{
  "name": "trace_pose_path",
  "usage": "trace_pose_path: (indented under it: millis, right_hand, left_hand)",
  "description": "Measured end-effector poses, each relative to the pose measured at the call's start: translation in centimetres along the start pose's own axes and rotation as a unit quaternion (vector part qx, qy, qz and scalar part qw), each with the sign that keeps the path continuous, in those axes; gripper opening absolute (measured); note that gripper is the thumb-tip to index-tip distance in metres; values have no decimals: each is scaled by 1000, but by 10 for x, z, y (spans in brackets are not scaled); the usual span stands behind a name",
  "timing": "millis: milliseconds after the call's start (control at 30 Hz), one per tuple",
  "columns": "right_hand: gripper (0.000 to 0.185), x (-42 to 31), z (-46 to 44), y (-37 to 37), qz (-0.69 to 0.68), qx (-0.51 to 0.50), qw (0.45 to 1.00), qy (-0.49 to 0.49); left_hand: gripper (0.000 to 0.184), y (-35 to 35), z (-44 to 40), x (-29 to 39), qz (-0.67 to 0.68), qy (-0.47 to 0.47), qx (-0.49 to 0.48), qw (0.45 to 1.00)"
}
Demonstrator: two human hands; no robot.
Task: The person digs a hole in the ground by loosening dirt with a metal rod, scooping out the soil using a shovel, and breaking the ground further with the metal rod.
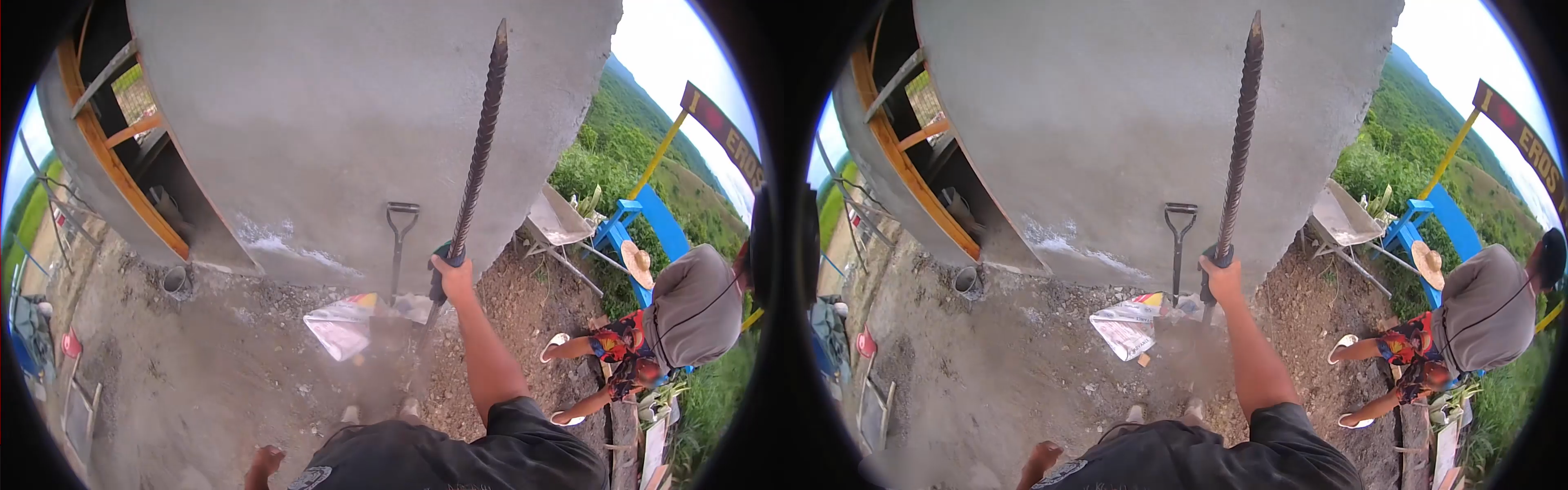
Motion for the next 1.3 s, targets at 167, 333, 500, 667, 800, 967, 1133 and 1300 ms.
trace_pose_path:
  millis: [167, 333, 500, 667, 800, 967, 1133, 1300]
  right_hand:
    - [17, 85, -123, -23, 52, 9, 998, -26]
    - [17, 95, -158, -29, 74, 31, 997, -8]
    - [17, 95, -159, -25, 114, 40, 993, -19]
    - [16, 107, -155, -27, 87, 5, 996, -36]
    - [13, 115, -150, -27, 94, -44, 991, -84]
    - [17, 83, -124, -15, 172, -7, 984, -44]
    - [17, 86, -59, -11, 100, -10, 995, -16]
    - [24, -4, 52, -12, 68, -43, 994, -69]
  left_hand:
    - [43, -58, 47, -70, -29, 25, -37, 999]
    - [42, -86, 100, -76, 34, 109, -20, 993]
    - [41, -101, 113, -78, 52, 118, -32, 991]
    - [40, -69, 77, -67, 32, 80, -24, 996]
    - [39, -16, 7, -16, 23, 33, 15, 999]
    - [34, 33, -58, 179, -39, -155, 77, 984]
    - [47, -4, 18, 492, 90, -421, -45, 901]
    - [46, 9, 128, 706, 178, -701, -56, 688]
Point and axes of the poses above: each hand's wrist, its own z-axis away from the middle knuckle, its own y-axis out of the back of the hand, x = y × z, the point moved 9 cm from there along -z, towards the middle knuckle, and after that the axes turned 11 degrees about z, right-handed, at the moved point
